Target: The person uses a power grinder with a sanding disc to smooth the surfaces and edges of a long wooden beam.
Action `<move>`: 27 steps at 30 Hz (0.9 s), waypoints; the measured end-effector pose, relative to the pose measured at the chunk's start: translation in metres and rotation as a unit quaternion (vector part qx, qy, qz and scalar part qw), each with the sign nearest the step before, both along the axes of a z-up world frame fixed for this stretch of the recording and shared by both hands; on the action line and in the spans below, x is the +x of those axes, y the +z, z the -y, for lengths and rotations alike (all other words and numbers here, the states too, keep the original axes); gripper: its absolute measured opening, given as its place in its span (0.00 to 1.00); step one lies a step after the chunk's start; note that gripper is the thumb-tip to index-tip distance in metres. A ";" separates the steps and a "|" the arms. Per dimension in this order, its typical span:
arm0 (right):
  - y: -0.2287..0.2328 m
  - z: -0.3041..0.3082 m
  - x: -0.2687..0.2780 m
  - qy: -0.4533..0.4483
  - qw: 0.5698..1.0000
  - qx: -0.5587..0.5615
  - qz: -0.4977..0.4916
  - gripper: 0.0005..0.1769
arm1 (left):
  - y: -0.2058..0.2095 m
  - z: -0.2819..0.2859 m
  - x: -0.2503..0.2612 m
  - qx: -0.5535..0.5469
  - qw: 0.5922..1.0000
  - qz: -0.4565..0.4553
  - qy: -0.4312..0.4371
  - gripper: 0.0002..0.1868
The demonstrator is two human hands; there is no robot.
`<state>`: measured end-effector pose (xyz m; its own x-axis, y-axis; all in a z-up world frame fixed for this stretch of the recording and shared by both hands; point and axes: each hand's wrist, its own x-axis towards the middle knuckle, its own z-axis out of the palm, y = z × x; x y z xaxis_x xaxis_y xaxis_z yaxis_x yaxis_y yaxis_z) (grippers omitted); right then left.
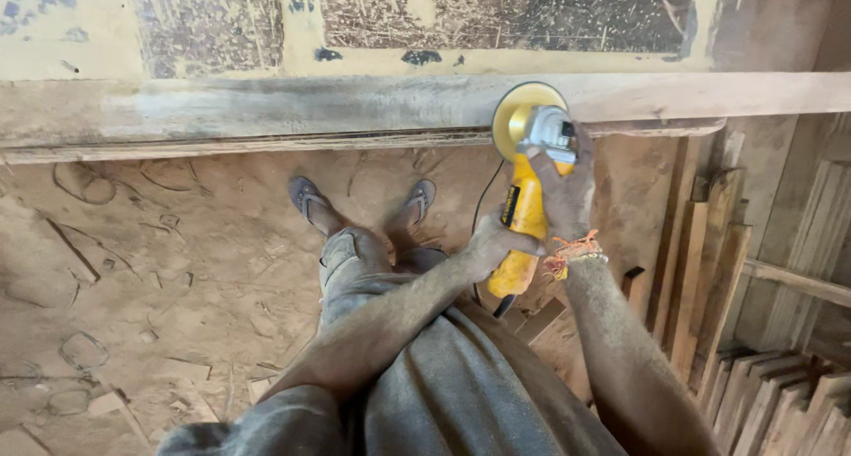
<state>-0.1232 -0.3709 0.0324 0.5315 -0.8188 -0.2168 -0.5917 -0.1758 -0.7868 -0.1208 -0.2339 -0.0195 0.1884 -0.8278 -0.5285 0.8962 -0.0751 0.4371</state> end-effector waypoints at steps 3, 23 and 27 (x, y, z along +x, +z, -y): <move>-0.003 0.013 0.003 0.018 0.997 -0.063 -0.037 0.45 | 0.004 0.007 0.006 0.021 0.999 0.027 -0.009 0.25; -0.005 -0.153 0.180 0.303 0.939 -0.162 0.032 0.34 | -0.005 -0.165 0.116 0.025 0.988 -0.005 0.149 0.25; 0.005 -0.202 0.217 0.325 0.933 -0.157 0.014 0.34 | -0.001 -0.204 0.141 0.018 0.980 0.006 0.197 0.29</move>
<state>0.0935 -0.1690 0.0371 0.9394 -0.3428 0.0018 -0.2595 -0.7145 -0.6497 0.0206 -0.0303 -0.0204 0.4959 -0.6701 -0.5522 0.8537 0.2599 0.4513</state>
